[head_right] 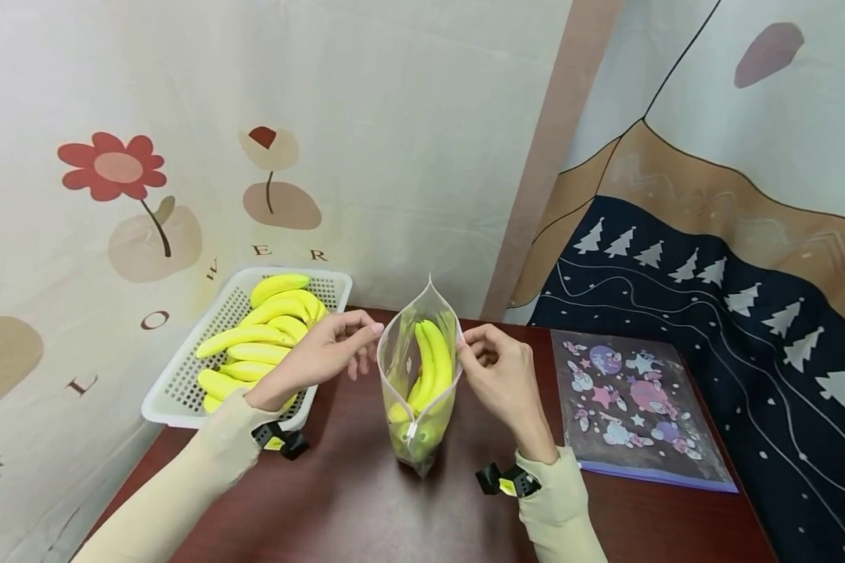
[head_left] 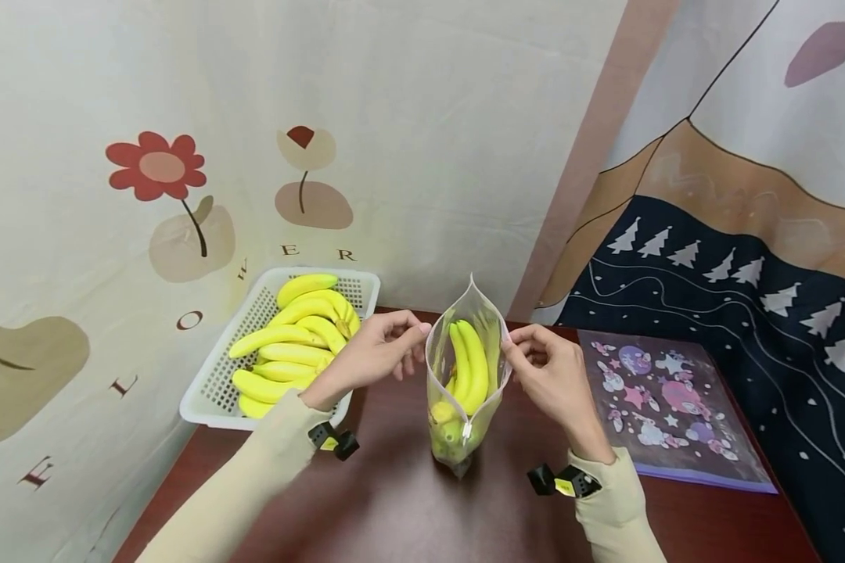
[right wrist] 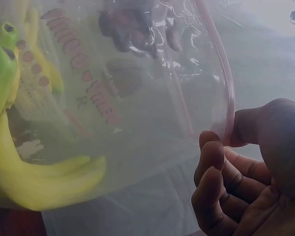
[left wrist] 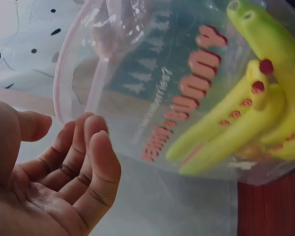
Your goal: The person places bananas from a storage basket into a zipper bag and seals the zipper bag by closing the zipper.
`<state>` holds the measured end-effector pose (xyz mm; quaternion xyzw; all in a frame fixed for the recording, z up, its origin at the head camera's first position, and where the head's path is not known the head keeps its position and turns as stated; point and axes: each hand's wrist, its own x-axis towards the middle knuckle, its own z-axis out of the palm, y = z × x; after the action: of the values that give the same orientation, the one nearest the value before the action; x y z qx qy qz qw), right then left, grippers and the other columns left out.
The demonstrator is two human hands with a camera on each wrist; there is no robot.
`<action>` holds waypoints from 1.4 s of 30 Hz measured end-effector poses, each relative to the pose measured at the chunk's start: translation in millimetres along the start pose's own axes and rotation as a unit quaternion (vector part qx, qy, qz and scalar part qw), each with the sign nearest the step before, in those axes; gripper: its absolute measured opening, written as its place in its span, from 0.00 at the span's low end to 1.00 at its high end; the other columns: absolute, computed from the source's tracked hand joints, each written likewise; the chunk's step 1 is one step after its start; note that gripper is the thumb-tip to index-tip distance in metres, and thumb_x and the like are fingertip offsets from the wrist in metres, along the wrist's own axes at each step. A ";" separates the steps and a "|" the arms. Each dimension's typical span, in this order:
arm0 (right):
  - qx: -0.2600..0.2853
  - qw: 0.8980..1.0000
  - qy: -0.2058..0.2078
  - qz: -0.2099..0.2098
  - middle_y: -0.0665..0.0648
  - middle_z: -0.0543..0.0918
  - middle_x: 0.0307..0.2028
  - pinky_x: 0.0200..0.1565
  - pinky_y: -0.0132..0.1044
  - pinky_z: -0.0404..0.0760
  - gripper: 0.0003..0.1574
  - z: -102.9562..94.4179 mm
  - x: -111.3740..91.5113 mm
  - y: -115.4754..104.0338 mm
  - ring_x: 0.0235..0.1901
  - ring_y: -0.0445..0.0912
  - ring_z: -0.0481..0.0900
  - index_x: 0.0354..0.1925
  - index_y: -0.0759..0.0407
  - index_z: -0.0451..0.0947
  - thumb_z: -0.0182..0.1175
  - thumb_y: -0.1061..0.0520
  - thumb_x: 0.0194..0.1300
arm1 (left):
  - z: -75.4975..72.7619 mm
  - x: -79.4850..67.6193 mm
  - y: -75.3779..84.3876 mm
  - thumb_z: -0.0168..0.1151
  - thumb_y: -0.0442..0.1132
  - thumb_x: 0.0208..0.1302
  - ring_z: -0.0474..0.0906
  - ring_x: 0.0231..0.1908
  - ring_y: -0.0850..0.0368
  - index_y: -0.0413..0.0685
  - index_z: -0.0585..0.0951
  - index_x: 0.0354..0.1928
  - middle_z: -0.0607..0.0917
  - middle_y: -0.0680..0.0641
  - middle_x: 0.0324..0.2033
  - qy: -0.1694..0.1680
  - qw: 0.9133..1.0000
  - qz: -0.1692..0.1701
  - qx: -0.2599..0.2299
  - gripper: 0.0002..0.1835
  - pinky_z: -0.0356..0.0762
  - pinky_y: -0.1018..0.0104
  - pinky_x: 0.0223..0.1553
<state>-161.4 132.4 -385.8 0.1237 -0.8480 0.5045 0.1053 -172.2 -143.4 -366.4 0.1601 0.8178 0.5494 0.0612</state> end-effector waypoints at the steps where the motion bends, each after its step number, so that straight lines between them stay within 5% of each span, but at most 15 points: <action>1: -0.002 1.000 -0.001 0.001 0.55 0.87 0.26 0.21 0.32 0.77 0.11 -0.3 -0.1 0.4 0.20 0.43 0.81 0.41 0.55 0.85 0.67 0.48 0.70 | -1.9 0.3 -2.0 0.57 0.48 0.77 0.82 0.24 0.42 0.45 0.81 0.36 0.86 0.35 0.29 0.000 1.000 -0.002 0.001 0.15 0.85 0.47 0.26; 10: -0.007 1.000 -0.012 0.006 0.54 0.85 0.25 0.23 0.32 0.78 0.10 -2.4 -2.2 4.3 0.20 0.45 0.80 0.42 0.54 0.85 0.67 0.49 0.70 | -25.5 7.7 -28.8 0.60 0.46 0.75 0.86 0.35 0.54 0.44 0.83 0.47 0.88 0.41 0.37 -0.008 0.999 -0.025 0.045 0.13 0.88 0.54 0.37; 19: 0.000 1.000 -0.020 0.000 0.54 0.86 0.26 0.24 0.33 0.80 0.11 -3.4 -2.3 2.8 0.20 0.45 0.81 0.43 0.54 0.84 0.67 0.48 0.70 | -65.2 17.0 -57.6 0.61 0.48 0.74 0.85 0.44 0.52 0.44 0.83 0.52 0.87 0.43 0.46 -0.020 0.992 -0.041 0.114 0.15 0.86 0.57 0.48; 27: 0.012 1.000 -0.024 -0.001 0.55 0.86 0.27 0.24 0.33 0.81 0.10 -2.6 -2.9 2.6 0.20 0.46 0.81 0.43 0.55 0.84 0.67 0.50 0.70 | -103.7 12.8 -80.9 0.61 0.52 0.74 0.81 0.58 0.45 0.45 0.81 0.58 0.87 0.44 0.53 -0.038 0.972 -0.061 0.222 0.21 0.77 0.46 0.62; 36: 0.015 1.000 -0.022 0.000 0.55 0.86 0.26 0.23 0.33 0.80 0.09 -0.5 -2.6 4.2 0.19 0.44 0.80 0.42 0.55 0.84 0.67 0.51 0.70 | -126.9 -7.1 -104.0 0.67 0.55 0.68 0.82 0.57 0.40 0.43 0.79 0.61 0.85 0.37 0.54 -0.084 0.948 -0.093 0.291 0.28 0.79 0.44 0.59; 42: 0.013 1.000 -0.020 -0.002 0.55 0.86 0.26 0.22 0.34 0.80 0.08 -1.4 -2.2 4.7 0.19 0.45 0.80 0.42 0.54 0.84 0.67 0.52 0.70 | -131.3 -23.6 -106.7 0.71 0.57 0.63 0.84 0.50 0.45 0.40 0.79 0.61 0.86 0.37 0.49 -0.144 0.923 -0.123 0.336 0.33 0.83 0.51 0.49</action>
<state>-160.8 136.0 -389.7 0.1368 -0.8431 0.5125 0.0882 -207.0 -303.4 -415.0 0.1472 0.9500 0.2013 0.1878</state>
